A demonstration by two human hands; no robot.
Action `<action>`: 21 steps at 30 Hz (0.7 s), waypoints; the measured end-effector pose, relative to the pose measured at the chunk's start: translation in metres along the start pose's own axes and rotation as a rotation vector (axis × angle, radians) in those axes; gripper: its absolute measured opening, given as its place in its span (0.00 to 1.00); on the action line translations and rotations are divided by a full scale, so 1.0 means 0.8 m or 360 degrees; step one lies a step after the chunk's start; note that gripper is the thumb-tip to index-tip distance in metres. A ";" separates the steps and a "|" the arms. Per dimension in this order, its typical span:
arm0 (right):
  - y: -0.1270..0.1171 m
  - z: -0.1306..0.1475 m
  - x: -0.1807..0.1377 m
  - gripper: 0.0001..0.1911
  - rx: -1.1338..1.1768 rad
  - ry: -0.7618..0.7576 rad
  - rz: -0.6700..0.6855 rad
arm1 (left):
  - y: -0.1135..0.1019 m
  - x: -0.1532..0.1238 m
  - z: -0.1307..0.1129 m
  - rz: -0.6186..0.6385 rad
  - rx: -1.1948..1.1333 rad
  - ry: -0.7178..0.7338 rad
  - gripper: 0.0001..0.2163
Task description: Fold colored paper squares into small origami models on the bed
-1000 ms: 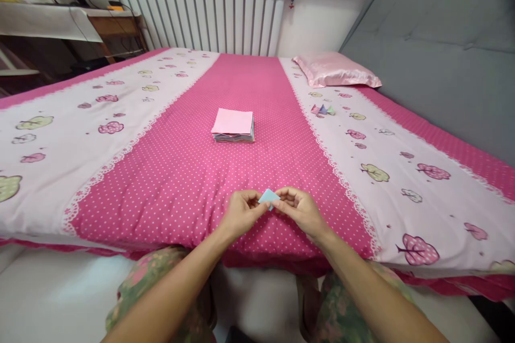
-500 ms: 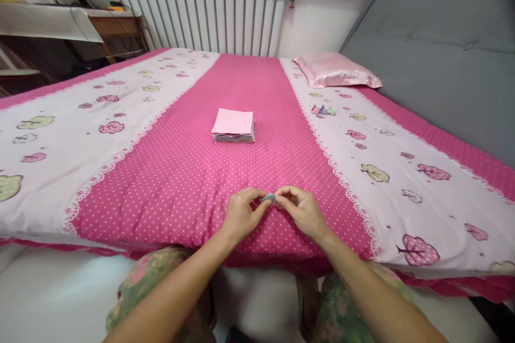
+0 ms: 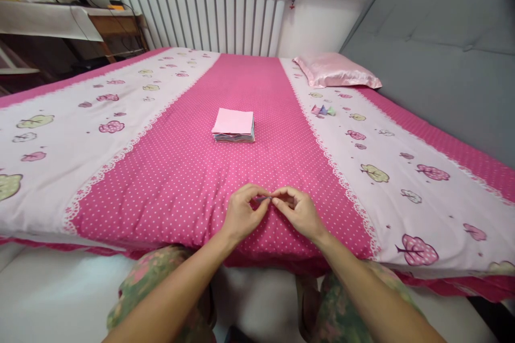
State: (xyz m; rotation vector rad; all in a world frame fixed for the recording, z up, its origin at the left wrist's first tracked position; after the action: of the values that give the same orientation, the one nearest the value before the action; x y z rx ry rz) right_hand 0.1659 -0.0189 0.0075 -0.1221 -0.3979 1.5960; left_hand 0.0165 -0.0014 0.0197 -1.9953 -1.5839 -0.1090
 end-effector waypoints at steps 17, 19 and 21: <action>0.000 0.004 -0.002 0.05 -0.0052 0.0006 -0.0003 | 0.006 -0.004 -0.006 0.0080 0.0020 0.0015 0.04; 0.000 0.004 -0.002 0.05 -0.0070 0.0008 -0.0012 | 0.006 -0.004 -0.006 0.0076 0.0037 0.0025 0.04; 0.000 0.004 -0.001 0.05 -0.0089 0.0010 -0.0018 | 0.005 -0.004 -0.007 0.0071 0.0059 0.0038 0.04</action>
State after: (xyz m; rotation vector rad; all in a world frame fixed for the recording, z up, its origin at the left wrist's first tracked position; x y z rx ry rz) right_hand 0.1645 -0.0207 0.0104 -0.1672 -0.4379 1.5734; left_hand 0.0207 -0.0078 0.0217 -1.9926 -1.5146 -0.0854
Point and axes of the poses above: each hand's wrist, its own x-axis towards the middle knuckle, its own y-axis out of the palm, z = x × y, the point moved 2 cm from there along x, towards the middle knuckle, and after that the axes turned 6 degrees about -x, right-handed, at the moved point
